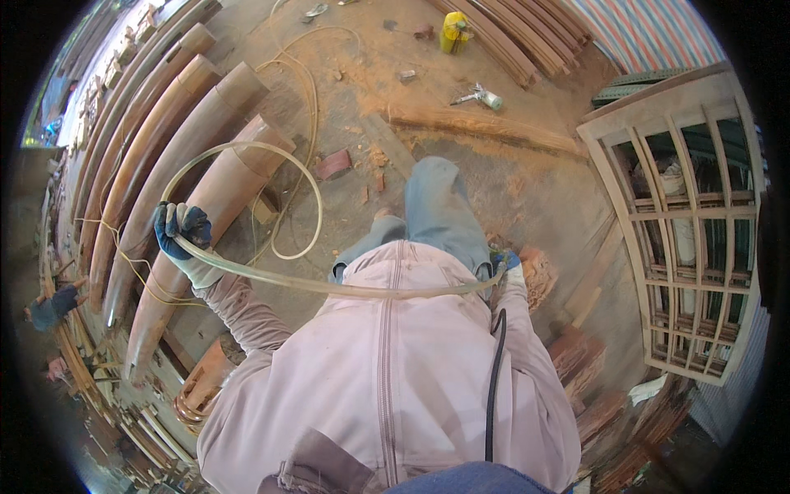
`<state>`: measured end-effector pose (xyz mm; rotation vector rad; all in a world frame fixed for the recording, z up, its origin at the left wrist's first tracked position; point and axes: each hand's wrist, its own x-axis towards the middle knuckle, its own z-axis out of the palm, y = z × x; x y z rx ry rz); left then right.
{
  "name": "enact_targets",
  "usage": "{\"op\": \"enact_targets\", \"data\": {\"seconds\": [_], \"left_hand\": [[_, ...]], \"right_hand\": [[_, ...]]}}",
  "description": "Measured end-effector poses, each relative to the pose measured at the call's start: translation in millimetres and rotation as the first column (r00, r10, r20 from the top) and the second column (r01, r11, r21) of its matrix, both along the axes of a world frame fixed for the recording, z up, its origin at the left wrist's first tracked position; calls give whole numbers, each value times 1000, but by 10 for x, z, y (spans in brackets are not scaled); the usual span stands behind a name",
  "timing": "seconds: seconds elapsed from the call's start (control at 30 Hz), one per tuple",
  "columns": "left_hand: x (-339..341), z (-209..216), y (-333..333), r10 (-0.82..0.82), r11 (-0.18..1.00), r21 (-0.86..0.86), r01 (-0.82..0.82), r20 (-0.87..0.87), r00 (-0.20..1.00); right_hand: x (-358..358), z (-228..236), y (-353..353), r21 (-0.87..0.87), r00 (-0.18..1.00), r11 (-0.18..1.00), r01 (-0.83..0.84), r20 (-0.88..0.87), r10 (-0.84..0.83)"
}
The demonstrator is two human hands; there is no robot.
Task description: The person uses a hose to blow dust and debris off several carved wooden pieces and cylindrical logs in a workshop. They move between different stacks of wood, directing the air stream to clear surfaces and crevices.
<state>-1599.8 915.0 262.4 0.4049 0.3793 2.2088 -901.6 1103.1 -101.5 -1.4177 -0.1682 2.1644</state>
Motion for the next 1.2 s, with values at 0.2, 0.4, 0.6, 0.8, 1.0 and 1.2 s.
{"op": "enact_targets", "data": {"seconds": [0.2, 0.4, 0.6, 0.8, 1.0, 1.2], "left_hand": [[-48, -288, -141, -85, 995, -54, 84, -23, 996], [-180, -183, -68, 5, 995, -100, -2, 37, 999], [-180, 102, 123, -101, 980, -173, 100, 4, 995], [242, 241, 3, 79, 988, -137, -65, 100, 992], [485, 270, -112, -37, 958, -282, 48, 46, 998], [1430, 331, 253, -92, 770, -638, 22, -77, 993]], "right_hand": [[-635, 308, 530, 111, 985, 994, -7, 169, -12], [-877, 241, 448, 193, 964, 958, -213, 199, 174], [-752, -49, 393, -410, 965, 910, 68, -203, -163], [-1393, 368, 930, -315, 990, 943, 107, -50, -129], [-1571, 520, 1000, -532, 977, 844, 72, -134, -168], [199, 197, -31, -324, 842, 777, 540, 206, -499]]}}
